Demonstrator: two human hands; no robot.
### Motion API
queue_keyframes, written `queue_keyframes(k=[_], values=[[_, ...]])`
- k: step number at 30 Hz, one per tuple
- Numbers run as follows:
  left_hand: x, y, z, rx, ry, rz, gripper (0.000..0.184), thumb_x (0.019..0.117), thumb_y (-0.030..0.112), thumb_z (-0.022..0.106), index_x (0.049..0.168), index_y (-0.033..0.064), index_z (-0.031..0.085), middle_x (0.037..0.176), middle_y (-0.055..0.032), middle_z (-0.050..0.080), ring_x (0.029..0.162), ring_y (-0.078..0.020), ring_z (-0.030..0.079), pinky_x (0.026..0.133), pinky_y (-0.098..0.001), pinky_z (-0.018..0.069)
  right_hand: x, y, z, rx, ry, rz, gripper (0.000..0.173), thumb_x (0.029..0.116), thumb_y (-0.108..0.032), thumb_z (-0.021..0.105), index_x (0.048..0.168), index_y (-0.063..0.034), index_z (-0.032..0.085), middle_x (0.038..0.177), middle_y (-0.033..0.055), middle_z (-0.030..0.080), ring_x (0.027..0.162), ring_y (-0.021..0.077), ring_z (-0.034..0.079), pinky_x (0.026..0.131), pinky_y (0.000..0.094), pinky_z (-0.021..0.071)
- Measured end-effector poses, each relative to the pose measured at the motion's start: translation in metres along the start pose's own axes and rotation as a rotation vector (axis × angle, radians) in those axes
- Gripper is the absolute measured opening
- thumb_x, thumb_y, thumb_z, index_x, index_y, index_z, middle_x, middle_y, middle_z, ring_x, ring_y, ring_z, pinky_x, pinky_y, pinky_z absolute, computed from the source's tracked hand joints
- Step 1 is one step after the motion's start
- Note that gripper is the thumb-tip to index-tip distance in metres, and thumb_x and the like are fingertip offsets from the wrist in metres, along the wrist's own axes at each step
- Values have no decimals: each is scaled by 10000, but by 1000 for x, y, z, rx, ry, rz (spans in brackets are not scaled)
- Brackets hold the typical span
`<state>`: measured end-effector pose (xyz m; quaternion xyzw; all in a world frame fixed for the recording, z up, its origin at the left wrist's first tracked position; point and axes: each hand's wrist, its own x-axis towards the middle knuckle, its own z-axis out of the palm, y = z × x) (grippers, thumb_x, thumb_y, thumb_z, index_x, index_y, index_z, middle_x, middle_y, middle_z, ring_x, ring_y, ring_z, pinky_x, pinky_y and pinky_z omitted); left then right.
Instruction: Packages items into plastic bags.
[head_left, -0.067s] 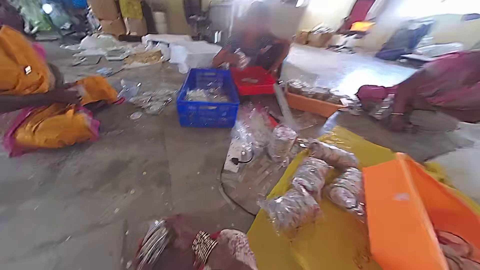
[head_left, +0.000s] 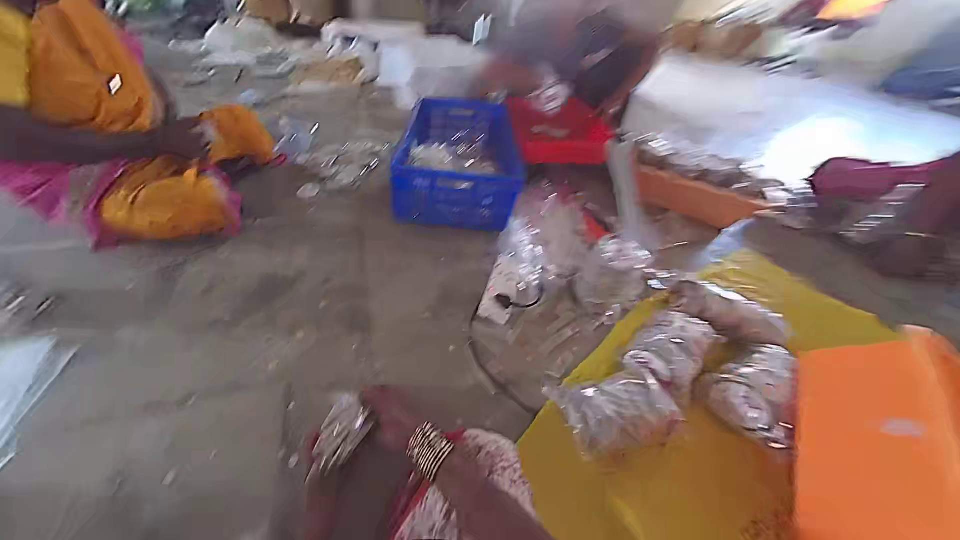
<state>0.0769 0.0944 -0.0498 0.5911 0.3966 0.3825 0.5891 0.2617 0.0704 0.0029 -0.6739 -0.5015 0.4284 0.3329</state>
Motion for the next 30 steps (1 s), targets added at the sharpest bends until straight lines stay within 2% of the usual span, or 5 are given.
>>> queue_keyframes(k=[7, 15, 21, 25, 30], values=[[21, 13, 5, 231, 129, 194, 853, 769, 154, 852, 1418, -151, 390, 1409, -251, 535, 1307, -196, 545, 1129, -329, 435, 20, 16, -4, -34, 91, -284, 848, 701, -216, 897, 1428, 27, 536, 1409, 225, 589, 1324, 387, 533, 1110, 584, 409], [27, 15, 6, -6, 210, -154, 1001, 631, 190, 912, 1427, -110, 385, 1314, -184, 605, 1179, -140, 623, 1033, -293, 516, 26, 14, -7, 40, 3, -49, 823, 747, -284, 865, 1442, -13, 518, 1304, 175, 659, 1207, 267, 632, 1045, 442, 498], [5, 43, 25, -573, 487, -378, 684, 840, 41, 634, 1456, -21, 345, 1308, -140, 549, 1135, -143, 583, 991, -307, 504, 17, 10, -16, 461, 164, -62, 700, 1040, -570, 332, 1277, 36, 592, 991, 38, 718, 814, 67, 670, 701, 255, 562], [-7, 65, 20, -671, 466, -365, 481, 957, 45, 498, 1417, -7, 369, 1170, -99, 594, 1004, -126, 622, 902, -323, 547, -7, -9, -31, -279, 108, 239, 535, 1044, -440, 517, 1185, 56, 659, 1113, 256, 688, 1089, 398, 657, 966, 578, 482], [-23, 99, 25, -912, 384, -311, 466, 863, 105, 609, 1297, 61, 444, 1038, -52, 676, 919, -136, 694, 807, -344, 610, -35, -33, -1, -603, -125, 401, 393, 987, -124, 610, 1312, 96, 604, 1393, 304, 563, 1362, 453, 488, 1125, 566, 385]])
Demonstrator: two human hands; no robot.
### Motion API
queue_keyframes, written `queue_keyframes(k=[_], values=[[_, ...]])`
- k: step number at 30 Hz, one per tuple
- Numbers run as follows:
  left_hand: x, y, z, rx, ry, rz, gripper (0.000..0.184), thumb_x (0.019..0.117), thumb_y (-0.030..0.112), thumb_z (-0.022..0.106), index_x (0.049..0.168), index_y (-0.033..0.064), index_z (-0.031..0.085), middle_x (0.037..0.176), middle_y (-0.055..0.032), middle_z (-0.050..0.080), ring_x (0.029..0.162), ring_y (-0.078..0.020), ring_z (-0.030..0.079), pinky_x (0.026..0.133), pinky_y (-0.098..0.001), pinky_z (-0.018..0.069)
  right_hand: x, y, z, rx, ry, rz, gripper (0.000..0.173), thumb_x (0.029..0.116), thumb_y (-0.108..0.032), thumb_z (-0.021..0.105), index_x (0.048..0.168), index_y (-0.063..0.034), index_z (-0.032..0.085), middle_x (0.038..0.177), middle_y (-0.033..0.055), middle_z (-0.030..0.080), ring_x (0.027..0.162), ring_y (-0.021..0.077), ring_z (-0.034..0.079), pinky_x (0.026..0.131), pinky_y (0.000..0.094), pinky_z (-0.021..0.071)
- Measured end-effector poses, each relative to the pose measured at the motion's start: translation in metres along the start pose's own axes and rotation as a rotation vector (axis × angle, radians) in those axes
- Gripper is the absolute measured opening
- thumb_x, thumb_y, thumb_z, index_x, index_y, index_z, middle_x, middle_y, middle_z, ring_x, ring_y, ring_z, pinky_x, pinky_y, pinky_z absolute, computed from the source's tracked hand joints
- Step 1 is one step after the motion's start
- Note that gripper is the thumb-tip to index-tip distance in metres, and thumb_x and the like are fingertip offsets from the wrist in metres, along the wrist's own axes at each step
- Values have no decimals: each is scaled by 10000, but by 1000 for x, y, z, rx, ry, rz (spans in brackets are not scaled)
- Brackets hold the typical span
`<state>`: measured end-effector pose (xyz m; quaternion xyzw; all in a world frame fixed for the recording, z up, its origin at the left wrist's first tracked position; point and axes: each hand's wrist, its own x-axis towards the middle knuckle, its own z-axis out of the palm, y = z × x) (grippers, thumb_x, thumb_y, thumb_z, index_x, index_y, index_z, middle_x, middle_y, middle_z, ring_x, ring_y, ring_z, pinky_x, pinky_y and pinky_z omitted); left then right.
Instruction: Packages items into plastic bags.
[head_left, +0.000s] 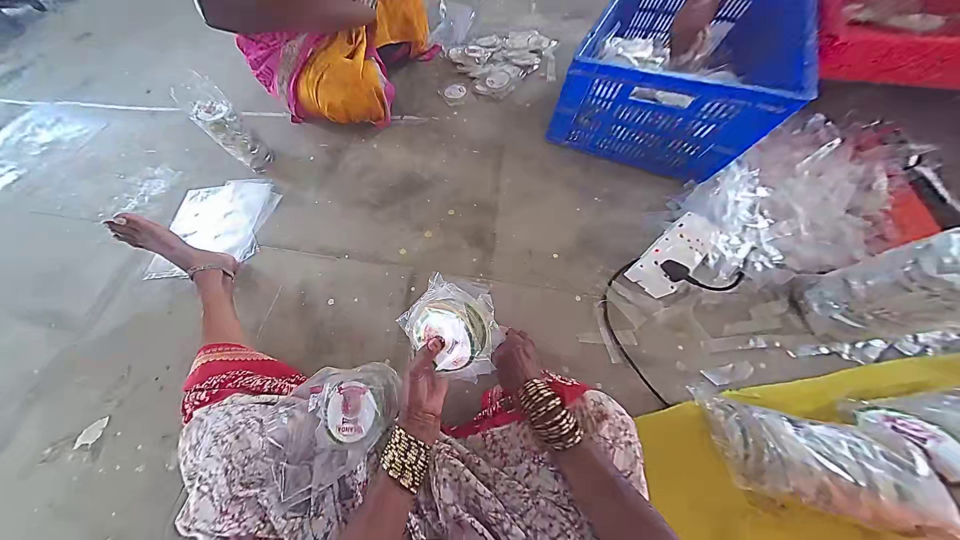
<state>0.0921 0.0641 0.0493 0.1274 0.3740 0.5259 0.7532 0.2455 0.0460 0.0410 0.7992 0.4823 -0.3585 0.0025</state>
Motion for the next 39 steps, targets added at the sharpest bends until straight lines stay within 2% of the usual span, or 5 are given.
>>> queue_keyframes(k=[7, 13, 29, 34, 39], values=[[-42, 17, 24, -119, -94, 13, 468, 710, 240, 871, 1089, 83, 645, 931, -53, 744, 851, -150, 739, 741, -350, 636, -2, -1, 6, 240, 83, -20, 383, 1091, -159, 450, 1385, 43, 588, 1420, 263, 580, 1368, 389, 515, 1167, 471, 362], [-65, 23, 32, 124, -152, 73, 301, 870, 255, 700, 1130, 137, 606, 945, 27, 737, 870, -86, 721, 768, -307, 626, -31, -5, -12, 410, 69, 23, 376, 1068, -99, 480, 1392, 69, 570, 1462, 248, 556, 1401, 354, 495, 1197, 440, 339], [-96, 57, 20, 47, -144, 116, 432, 821, 343, 785, 1164, 158, 598, 982, 21, 743, 908, -96, 728, 769, -311, 632, 11, 5, -5, -239, -73, -205, 558, 969, -223, 644, 1457, 19, 523, 1539, 235, 474, 1455, 390, 416, 1196, 559, 310], [-105, 63, 16, -36, -153, 113, 241, 931, 266, 672, 1131, 144, 618, 979, -4, 748, 903, -105, 733, 773, -314, 636, 0, 22, -12, 46, 61, -57, 465, 1006, -283, 605, 1344, 36, 607, 1416, 244, 582, 1363, 365, 525, 1148, 517, 390], [-115, 71, 0, 0, -201, 102, 376, 787, 330, 842, 1080, 155, 683, 963, -17, 754, 892, -116, 738, 776, -323, 639, -98, 50, -45, 286, 180, -217, 265, 944, -218, 620, 935, 44, 656, 874, 177, 638, 841, 304, 625, 777, 507, 493]])
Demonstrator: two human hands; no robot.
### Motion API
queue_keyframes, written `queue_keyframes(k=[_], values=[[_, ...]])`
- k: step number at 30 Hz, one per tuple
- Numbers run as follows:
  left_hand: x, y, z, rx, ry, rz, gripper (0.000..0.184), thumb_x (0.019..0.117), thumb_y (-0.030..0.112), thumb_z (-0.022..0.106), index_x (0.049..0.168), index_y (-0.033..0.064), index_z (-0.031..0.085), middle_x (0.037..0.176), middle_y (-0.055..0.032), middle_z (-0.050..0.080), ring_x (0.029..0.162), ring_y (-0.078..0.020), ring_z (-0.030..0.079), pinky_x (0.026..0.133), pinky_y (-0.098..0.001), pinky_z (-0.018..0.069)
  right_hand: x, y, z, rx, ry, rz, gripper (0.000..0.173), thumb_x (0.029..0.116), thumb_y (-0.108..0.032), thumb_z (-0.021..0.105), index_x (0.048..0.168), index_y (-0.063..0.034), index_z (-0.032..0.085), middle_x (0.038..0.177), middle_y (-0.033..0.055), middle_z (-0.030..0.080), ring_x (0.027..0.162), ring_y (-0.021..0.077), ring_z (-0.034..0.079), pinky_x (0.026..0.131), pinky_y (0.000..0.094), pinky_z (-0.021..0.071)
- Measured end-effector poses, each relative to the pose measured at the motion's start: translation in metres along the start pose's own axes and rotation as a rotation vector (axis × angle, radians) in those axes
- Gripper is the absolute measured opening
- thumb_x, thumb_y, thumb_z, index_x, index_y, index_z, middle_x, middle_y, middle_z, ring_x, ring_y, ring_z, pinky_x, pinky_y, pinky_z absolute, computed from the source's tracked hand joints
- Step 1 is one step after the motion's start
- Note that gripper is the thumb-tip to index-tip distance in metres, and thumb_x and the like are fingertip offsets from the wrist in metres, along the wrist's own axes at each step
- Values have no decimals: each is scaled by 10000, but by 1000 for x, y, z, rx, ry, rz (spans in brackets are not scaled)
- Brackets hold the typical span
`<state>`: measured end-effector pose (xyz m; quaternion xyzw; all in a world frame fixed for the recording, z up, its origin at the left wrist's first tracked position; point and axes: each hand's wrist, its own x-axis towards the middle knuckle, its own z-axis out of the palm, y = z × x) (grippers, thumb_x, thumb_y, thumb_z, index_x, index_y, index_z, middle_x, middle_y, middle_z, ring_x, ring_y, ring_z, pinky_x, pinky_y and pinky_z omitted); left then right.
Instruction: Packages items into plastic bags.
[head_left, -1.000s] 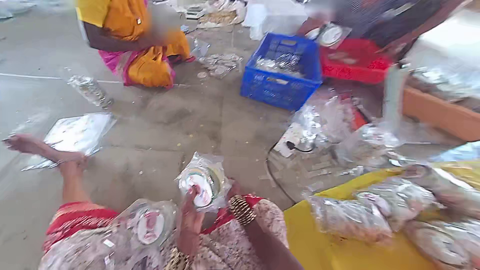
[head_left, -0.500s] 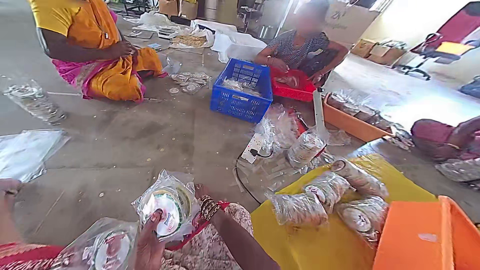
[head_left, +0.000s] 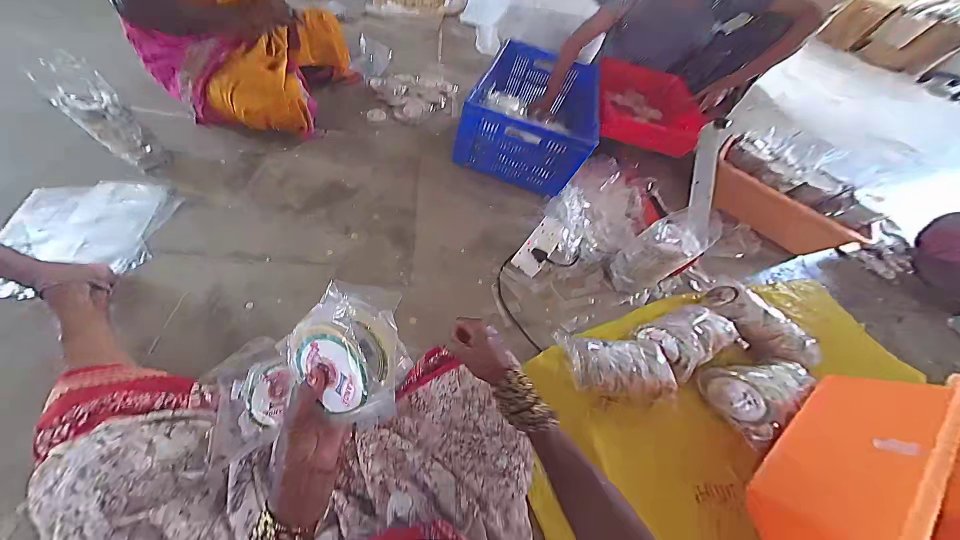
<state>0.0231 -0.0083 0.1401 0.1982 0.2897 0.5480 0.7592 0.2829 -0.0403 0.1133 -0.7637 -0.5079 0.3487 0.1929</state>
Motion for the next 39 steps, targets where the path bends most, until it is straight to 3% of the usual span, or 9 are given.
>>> queue_keyframes(k=[3, 8, 13, 16, 21, 27, 32, 37, 39], values=[[-12, 0, -13, 83, 21, -11, 354, 856, 331, 780, 1117, 154, 619, 974, 16, 742, 906, -93, 728, 784, -301, 634, -70, -3, -18, -301, -137, 108, 246, 926, -213, 604, 921, 29, 647, 858, 201, 654, 876, 368, 659, 772, 562, 493], [-26, -11, -21, 3, 31, -126, 416, 721, 288, 886, 1052, 146, 678, 972, -32, 751, 911, -137, 740, 793, -342, 640, -125, 38, 15, -464, -163, 209, 258, 990, -162, 519, 1067, 39, 661, 1082, 231, 685, 1087, 402, 658, 890, 543, 511], [-36, -27, -18, -60, 37, -200, 410, 736, 241, 873, 1072, 115, 673, 972, -69, 749, 905, -163, 746, 785, -358, 642, -132, 58, 15, -328, -34, 33, 353, 1001, -232, 455, 964, 37, 679, 951, 220, 694, 917, 395, 695, 781, 568, 518], [-43, -30, -14, -59, 67, -244, 432, 746, 223, 859, 1093, 97, 634, 966, -78, 740, 891, -170, 743, 776, -364, 643, -127, 53, 14, -283, -26, 160, 353, 1035, -260, 489, 982, 26, 689, 919, 205, 696, 900, 381, 693, 797, 571, 514], [-46, -31, -14, -78, 88, -270, 621, 668, 230, 921, 1154, 49, 579, 973, -111, 734, 884, -205, 746, 777, -395, 644, -123, 54, 28, -76, 195, 354, 213, 959, -195, 672, 1071, -15, 701, 888, 149, 711, 847, 314, 689, 808, 555, 520], [-50, -28, -10, -34, 150, -357, 502, 786, 143, 787, 1206, 57, 527, 977, -99, 721, 875, -185, 739, 752, -367, 643, -124, 62, 41, 0, 317, 307, 198, 923, -184, 645, 1006, -21, 722, 837, 120, 703, 782, 273, 676, 739, 543, 508], [-55, -30, -10, -67, 160, -400, 212, 881, 135, 634, 1087, 88, 617, 931, -69, 740, 849, -153, 745, 735, -331, 642, -129, 64, 31, 176, 394, 198, 142, 863, -193, 646, 904, -58, 664, 724, -14, 631, 624, 74, 596, 596, 318, 497], [-56, -28, -5, 65, 209, -435, 202, 1002, 123, 488, 1185, 80, 564, 983, -73, 720, 888, -156, 732, 771, -331, 635, -130, 56, 26, 325, 397, -11, 414, 890, -145, 684, 1280, -9, 648, 767, -67, 670, 635, -24, 583, 598, 175, 494], [-55, -28, -7, 78, 221, -435, 240, 992, 109, 512, 1227, 65, 533, 1000, -91, 713, 901, -173, 730, 785, -346, 634, -130, 50, 26, 329, 396, -33, 258, 919, -138, 656, 1142, -26, 720, 780, -59, 688, 634, -36, 587, 582, 155, 488]])
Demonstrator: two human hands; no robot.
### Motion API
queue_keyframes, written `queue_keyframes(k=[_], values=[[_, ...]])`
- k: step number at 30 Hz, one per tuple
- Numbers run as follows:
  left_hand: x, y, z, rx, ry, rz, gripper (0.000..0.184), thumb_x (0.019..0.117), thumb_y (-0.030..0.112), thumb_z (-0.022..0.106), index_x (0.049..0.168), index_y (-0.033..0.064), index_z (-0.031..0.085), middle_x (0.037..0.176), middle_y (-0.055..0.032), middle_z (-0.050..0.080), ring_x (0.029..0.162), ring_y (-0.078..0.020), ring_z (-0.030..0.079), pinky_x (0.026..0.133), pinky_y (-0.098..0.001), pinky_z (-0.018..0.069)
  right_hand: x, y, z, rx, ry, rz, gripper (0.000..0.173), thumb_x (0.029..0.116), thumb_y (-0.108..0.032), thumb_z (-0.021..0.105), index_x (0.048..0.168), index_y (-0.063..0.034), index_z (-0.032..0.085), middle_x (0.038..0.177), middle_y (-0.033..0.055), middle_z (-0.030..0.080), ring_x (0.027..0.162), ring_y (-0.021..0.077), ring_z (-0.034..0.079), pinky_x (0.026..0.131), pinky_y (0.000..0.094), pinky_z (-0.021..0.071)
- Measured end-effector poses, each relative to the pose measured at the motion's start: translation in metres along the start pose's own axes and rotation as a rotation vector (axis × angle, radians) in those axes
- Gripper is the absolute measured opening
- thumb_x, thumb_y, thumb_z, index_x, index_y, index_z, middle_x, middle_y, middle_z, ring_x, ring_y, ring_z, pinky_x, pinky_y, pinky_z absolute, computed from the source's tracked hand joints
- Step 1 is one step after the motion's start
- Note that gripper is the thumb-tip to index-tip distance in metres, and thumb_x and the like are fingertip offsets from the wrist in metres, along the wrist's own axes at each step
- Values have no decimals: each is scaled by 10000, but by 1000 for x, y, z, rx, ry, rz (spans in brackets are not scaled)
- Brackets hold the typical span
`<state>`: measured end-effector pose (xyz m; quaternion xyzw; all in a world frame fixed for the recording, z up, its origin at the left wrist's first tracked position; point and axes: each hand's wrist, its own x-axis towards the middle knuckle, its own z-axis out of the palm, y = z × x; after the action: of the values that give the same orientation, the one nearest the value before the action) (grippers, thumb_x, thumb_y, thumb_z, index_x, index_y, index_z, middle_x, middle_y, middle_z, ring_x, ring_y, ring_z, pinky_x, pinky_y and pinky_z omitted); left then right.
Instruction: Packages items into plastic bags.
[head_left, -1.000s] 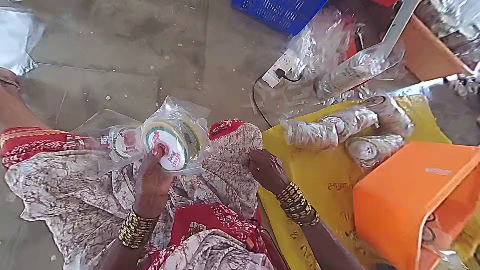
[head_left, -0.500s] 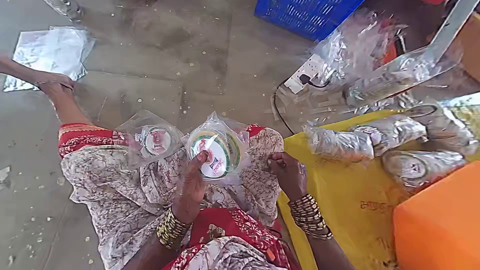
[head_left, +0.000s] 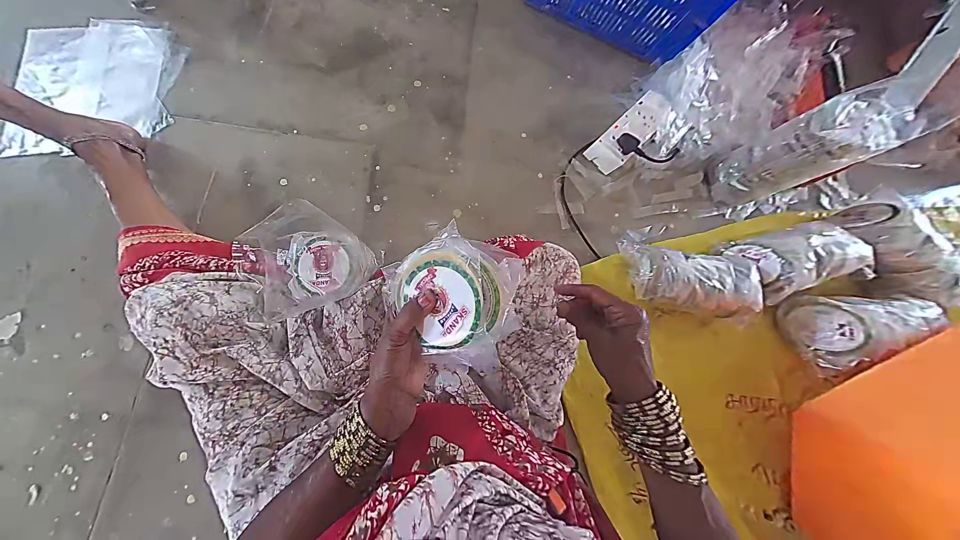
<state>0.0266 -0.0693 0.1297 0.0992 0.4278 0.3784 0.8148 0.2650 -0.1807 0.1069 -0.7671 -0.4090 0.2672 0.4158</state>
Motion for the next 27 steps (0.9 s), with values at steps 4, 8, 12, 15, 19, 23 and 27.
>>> queue_keyframes(k=[4, 8, 12, 15, 19, 23, 27], values=[[1, -2, -2, 5, 54, 31, 332, 955, 82, 552, 1279, 36, 496, 1012, -124, 705, 889, -191, 731, 774, -364, 639, 1, -10, 1, 37, 6, 39, 243, 921, -126, 637, 1130, -18, 697, 790, -55, 694, 643, -15, 617, 572, 166, 511], [3, -8, -7, 63, 78, 101, 579, 867, 79, 661, 1385, -5, 417, 1074, -154, 679, 929, -204, 717, 816, -367, 627, 4, -23, -2, 43, 83, -19, 113, 888, -99, 693, 979, -36, 713, 805, -50, 722, 652, -9, 658, 585, 160, 555], [0, -9, -5, 212, 81, 195, 682, 777, 126, 767, 1352, -43, 443, 1050, -138, 698, 918, -184, 725, 826, -347, 630, 8, -69, -4, 105, 148, -314, 46, 921, -134, 716, 932, -101, 685, 833, -106, 705, 699, -26, 652, 652, 156, 573], [-10, -7, -2, 332, 54, 220, 800, 760, 150, 792, 1414, -35, 371, 1116, -100, 676, 974, -143, 711, 851, -309, 621, 8, -109, 4, 27, 174, -559, 69, 957, -190, 714, 937, -125, 700, 914, -74, 684, 831, -4, 660, 739, 171, 587], [-15, -7, 4, 339, -17, 293, 629, 748, 88, 792, 1277, -38, 477, 994, -64, 724, 896, -131, 734, 807, -311, 636, 22, -103, 33, -290, 150, -730, 198, 993, -143, 581, 846, -61, 685, 818, 68, 677, 807, 161, 652, 717, 299, 530], [-15, -2, -2, 353, 3, 272, 723, 739, 106, 798, 1352, -22, 437, 1062, -59, 705, 940, -123, 722, 830, -302, 631, 26, -123, 16, -286, 206, -790, 186, 1017, -142, 596, 878, -45, 672, 843, 77, 683, 807, 135, 648, 712, 273, 529], [-20, 1, 0, 419, -10, 321, 721, 708, 152, 825, 1310, -27, 469, 1019, -31, 721, 913, -106, 727, 813, -290, 630, 24, -114, 32, -302, 63, -777, 215, 990, -135, 571, 830, -59, 694, 808, 72, 694, 771, 166, 674, 657, 303, 538]])
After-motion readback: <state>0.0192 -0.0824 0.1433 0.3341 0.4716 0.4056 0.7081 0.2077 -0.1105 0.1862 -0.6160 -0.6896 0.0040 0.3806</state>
